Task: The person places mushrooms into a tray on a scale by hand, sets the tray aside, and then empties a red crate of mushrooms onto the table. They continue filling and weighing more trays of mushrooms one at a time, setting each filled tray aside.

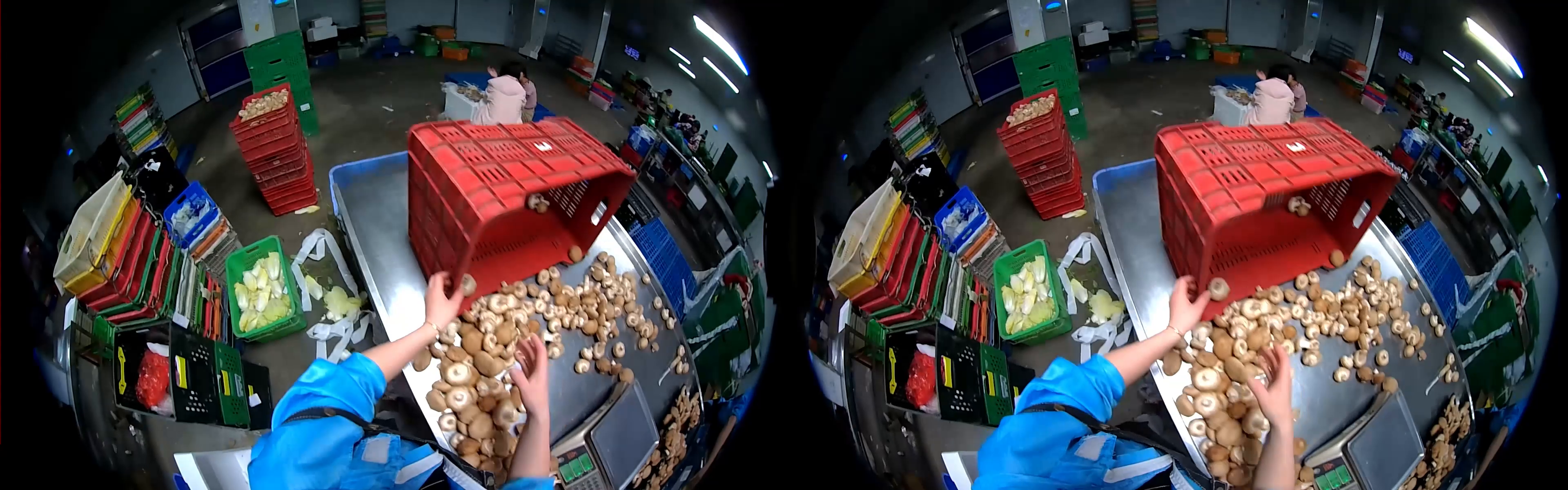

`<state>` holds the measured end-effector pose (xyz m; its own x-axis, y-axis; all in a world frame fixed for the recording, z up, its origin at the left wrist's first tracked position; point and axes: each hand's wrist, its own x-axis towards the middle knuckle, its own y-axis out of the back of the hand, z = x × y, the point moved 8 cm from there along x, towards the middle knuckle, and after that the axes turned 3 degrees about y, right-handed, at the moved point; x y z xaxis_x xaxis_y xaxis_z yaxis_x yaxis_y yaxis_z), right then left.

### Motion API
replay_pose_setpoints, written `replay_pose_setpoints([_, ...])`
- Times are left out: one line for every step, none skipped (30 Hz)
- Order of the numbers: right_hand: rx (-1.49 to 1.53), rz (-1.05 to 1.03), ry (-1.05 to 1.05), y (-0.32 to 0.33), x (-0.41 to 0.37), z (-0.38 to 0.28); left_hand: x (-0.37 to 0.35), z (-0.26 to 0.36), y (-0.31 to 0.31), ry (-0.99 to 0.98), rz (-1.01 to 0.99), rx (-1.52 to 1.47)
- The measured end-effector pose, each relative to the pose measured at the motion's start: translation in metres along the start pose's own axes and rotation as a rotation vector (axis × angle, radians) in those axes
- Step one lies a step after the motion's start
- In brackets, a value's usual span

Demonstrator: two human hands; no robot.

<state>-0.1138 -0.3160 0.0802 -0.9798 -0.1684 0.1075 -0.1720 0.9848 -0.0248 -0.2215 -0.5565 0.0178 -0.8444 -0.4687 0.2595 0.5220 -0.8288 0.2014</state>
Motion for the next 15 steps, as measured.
replay_pose_setpoints([0.044, -0.064, 0.071, -0.032, 0.041, -0.006, 0.003, 0.003, 0.002, -0.04, -0.039, 0.041])
replay_pose_setpoints([0.052, -0.081, 0.088, -0.062, 0.076, -0.021, 0.001, 0.018, 0.007, -0.077, -0.076, 0.079])
replay_pose_setpoints([0.084, -0.112, 0.092, -0.09, 0.106, -0.029, 0.0, 0.015, 0.009, 0.018, -0.19, -0.046])
replay_pose_setpoints([0.007, -0.109, 0.105, -0.107, 0.134, -0.016, 0.001, 0.01, 0.012, -0.019, -0.248, -0.121])
replay_pose_setpoints([-0.233, -0.063, 0.118, -0.115, 0.147, -0.02, 0.004, 0.007, 0.025, -0.043, -0.225, -0.146])
replay_pose_setpoints([-0.469, -0.012, 0.133, -0.121, 0.156, -0.023, 0.009, 0.006, 0.039, -0.069, -0.204, -0.168])
replay_pose_setpoints([-0.348, 0.073, 0.199, -0.121, 0.161, -0.021, 0.022, 0.002, 0.055, -0.12, -0.129, -0.082])
replay_pose_setpoints([-0.223, 0.155, 0.263, -0.118, 0.165, -0.009, 0.036, -0.003, 0.07, -0.17, -0.051, 0.007])
replay_pose_setpoints([-0.132, 0.207, 0.295, -0.114, 0.174, 0.021, 0.054, -0.012, 0.078, -0.185, 0.007, 0.084])
replay_pose_setpoints([-0.129, 0.203, 0.289, -0.117, 0.178, 0.031, 0.073, -0.002, 0.087, -0.225, 0.057, 0.062])
replay_pose_setpoints([0.011, 0.16, 0.089, -0.122, 0.178, 0.055, 0.096, -0.003, 0.087, -0.257, 0.09, 0.012])
replay_pose_setpoints([0.15, 0.138, -0.11, -0.122, 0.17, 0.076, 0.117, 0.002, 0.089, -0.257, 0.127, 0.042])
replay_pose_setpoints([0.22, 0.242, -0.064, -0.124, 0.158, 0.059, 0.138, 0.008, 0.087, -0.19, 0.076, 0.009])
replay_pose_setpoints([0.273, 0.293, -0.143, -0.118, 0.146, 0.078, 0.156, 0.018, 0.088, -0.086, 0.041, -0.057])
replay_pose_setpoints([0.292, 0.378, -0.136, -0.112, 0.131, 0.084, 0.166, 0.037, 0.088, -0.072, 0.017, -0.045])
